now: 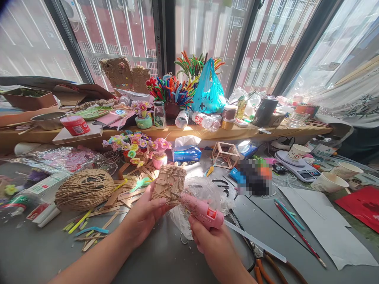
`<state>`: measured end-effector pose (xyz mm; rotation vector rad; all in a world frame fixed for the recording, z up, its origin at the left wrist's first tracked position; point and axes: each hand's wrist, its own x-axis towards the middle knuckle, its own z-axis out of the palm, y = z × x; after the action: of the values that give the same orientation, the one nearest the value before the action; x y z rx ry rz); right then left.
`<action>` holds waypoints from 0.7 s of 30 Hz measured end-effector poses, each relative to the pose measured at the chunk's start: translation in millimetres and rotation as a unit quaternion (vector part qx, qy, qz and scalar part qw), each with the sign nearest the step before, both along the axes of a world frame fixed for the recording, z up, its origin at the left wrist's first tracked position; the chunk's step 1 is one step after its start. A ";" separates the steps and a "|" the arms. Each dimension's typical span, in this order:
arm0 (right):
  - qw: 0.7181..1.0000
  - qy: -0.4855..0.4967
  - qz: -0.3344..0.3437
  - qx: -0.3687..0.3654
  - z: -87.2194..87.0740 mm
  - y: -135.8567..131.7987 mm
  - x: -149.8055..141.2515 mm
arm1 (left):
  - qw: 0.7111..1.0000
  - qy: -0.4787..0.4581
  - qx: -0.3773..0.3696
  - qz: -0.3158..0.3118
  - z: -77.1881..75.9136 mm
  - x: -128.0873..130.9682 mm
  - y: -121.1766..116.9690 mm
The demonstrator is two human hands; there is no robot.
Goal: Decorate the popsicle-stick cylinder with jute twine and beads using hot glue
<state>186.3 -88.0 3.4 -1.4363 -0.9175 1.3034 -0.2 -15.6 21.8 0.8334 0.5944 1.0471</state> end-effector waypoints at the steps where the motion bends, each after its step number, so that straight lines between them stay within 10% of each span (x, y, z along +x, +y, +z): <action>1: 1.000 0.008 0.003 -0.011 -0.3 0.1 0.8 | 1.000 0.000 -0.001 0.001 0.3 0.1 -0.3; 21: 0.999 -0.025 0.003 -0.042 -3.8 -2.7 1.8 | 0.999 0.012 -0.027 0.025 2.5 1.5 -1.4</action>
<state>188.2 -90.6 -0.5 -1.5380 -0.9100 1.3304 1.4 -17.0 24.2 0.7888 0.6634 1.0637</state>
